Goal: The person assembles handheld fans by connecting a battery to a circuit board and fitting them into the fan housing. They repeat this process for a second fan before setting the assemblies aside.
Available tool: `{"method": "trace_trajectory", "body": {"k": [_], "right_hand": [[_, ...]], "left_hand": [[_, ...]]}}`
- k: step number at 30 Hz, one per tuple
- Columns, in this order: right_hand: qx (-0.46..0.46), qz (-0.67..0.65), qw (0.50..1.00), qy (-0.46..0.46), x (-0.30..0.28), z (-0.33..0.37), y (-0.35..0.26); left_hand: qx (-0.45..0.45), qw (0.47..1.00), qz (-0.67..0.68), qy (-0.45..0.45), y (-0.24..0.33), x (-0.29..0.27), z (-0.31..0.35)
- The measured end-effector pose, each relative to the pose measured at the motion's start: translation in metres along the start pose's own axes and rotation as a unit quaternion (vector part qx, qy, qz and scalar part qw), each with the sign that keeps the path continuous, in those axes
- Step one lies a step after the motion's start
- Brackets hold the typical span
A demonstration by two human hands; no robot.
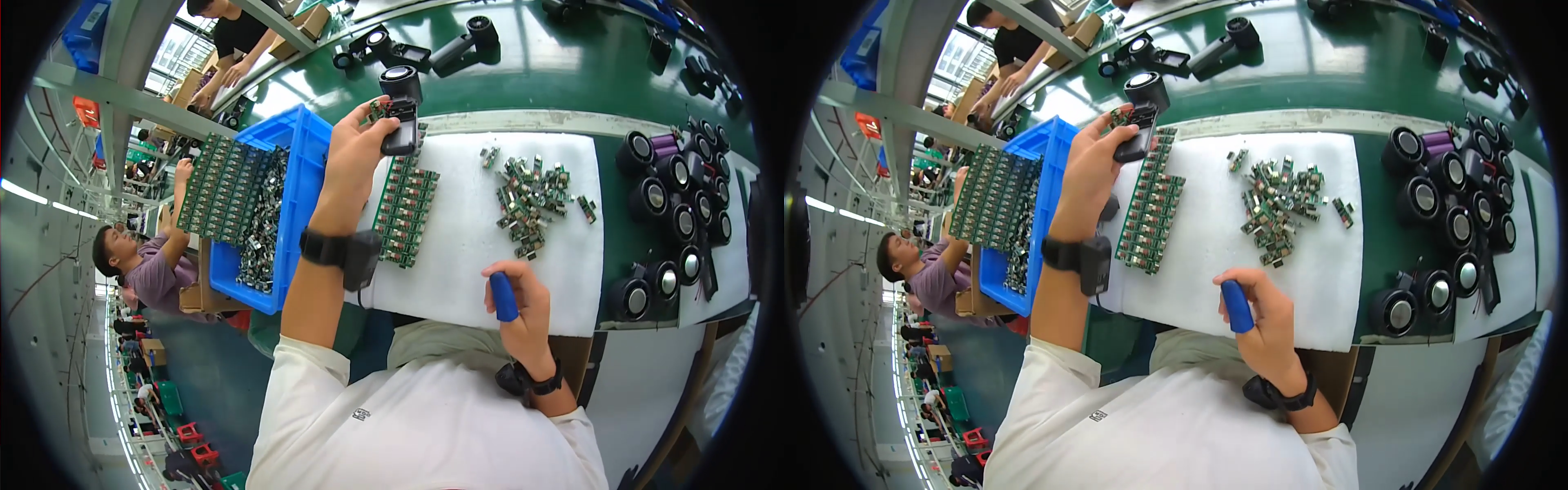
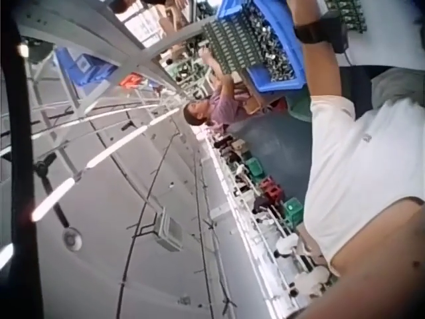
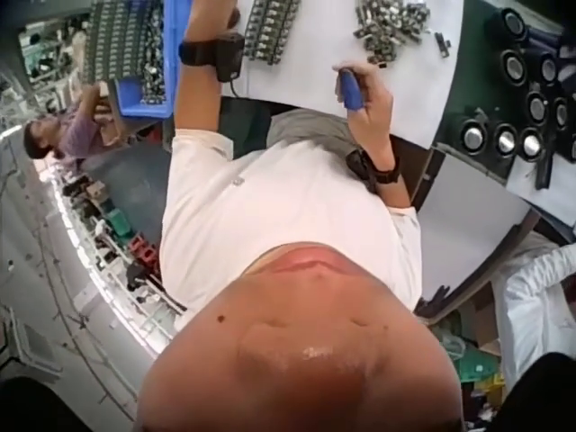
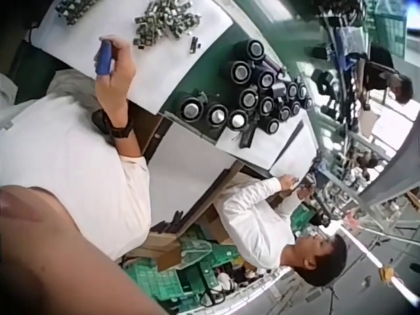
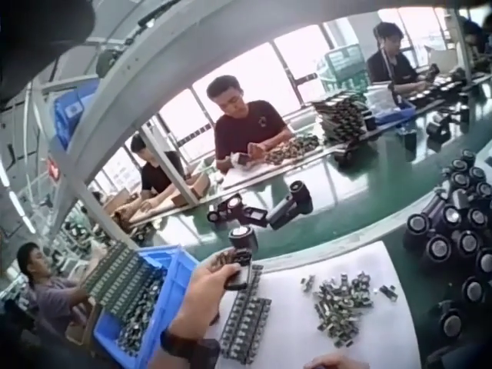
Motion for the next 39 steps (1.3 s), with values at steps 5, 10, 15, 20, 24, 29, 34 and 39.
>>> {"method": "trace_trajectory", "body": {"k": [5, 10, 15, 20, 24, 29, 34, 39], "right_hand": [[0.042, 0.045, 0.998, -0.012, -0.001, 0.001, -0.003], [0.100, 0.040, 0.994, -0.002, -0.005, -0.003, -0.009], [0.118, -0.051, 0.991, 0.048, -0.014, -0.006, -0.003], [0.128, -0.048, 0.990, 0.043, -0.013, -0.010, 0.003], [0.127, -0.035, 0.990, 0.041, -0.011, -0.010, 0.003], [0.108, -0.016, 0.994, 0.028, -0.008, -0.011, 0.005], [0.093, -0.015, 0.995, 0.010, -0.005, -0.007, 0.000], [0.089, -0.018, 0.996, 0.018, -0.009, -0.002, -0.003]], "left_hand": [[-0.043, 0.989, 0.056, 0.132, -0.031, -0.021, -0.110], [-0.099, 0.914, -0.222, 0.326, -0.115, -0.106, -0.218], [0.030, 0.539, -0.614, 0.576, -0.057, -0.046, -0.199], [0.039, 0.790, -0.572, 0.216, -0.019, -0.029, -0.224], [-0.159, 0.853, -0.490, 0.084, -0.064, -0.023, -0.251], [-0.157, 0.874, -0.437, 0.142, -0.090, -0.044, -0.274], [-0.004, 0.821, -0.514, 0.249, -0.050, -0.056, -0.245], [0.178, 0.863, -0.442, 0.167, 0.051, -0.009, -0.138]]}}
Point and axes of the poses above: each hand's wrist, its own z-axis away from the middle knuckle, its own x-axis out of the palm, y = z × x, the point moved 5 cm from there along -z, towards the middle knuckle, and after that the axes turned 13 degrees about -z, right-handed, at the moved point
